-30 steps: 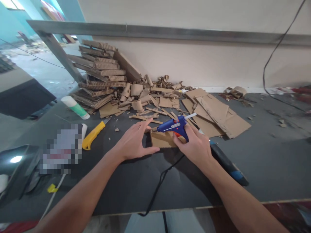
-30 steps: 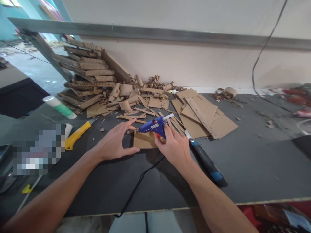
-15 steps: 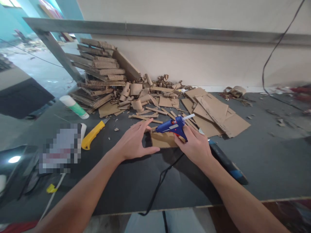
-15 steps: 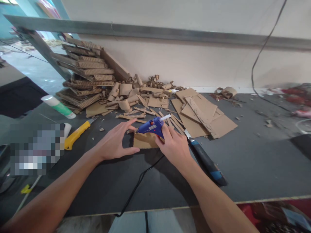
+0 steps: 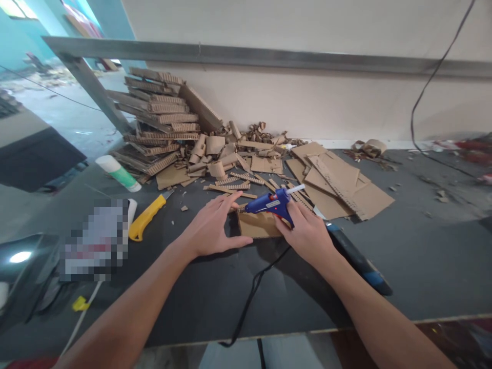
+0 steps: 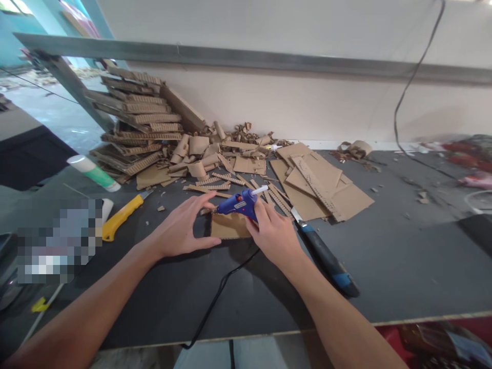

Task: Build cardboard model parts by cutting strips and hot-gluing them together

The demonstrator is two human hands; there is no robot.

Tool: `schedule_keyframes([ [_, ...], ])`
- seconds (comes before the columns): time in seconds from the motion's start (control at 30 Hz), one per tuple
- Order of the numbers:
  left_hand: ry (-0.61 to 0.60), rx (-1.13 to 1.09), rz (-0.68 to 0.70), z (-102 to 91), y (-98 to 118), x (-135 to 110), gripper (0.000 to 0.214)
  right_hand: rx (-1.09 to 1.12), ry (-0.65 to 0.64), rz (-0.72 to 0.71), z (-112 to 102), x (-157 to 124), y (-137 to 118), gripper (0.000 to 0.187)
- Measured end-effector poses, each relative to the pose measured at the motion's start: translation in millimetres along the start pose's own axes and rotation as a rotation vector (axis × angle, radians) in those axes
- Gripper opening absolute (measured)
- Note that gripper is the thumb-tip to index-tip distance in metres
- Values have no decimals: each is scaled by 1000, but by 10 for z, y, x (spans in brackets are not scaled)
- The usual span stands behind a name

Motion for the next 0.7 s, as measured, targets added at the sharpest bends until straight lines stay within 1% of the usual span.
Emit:
schedule_keyframes([
  [0.2,-30,0,-16,22,-16,9,104,55,-11,15,10,15,9,25],
  [0.37,-22,22,-40,38,-65,31,104,76,-21,26,5,15,42,24],
  [0.53,-72,27,-68,81,-82,36,106,90,-42,32,59,13,57,25],
  [0.7,-84,9,-87,75,-72,25,106,123,-61,45,91,23,46,26],
])
Point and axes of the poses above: each hand's wrist, its own x-axis towards the middle knuckle, its own z-axis out of the palm, y = z × x, the point moved 10 cm from there along x, towards the middle knuckle, and after that the axes turned 6 degrees about x, right-handed, at the moved point
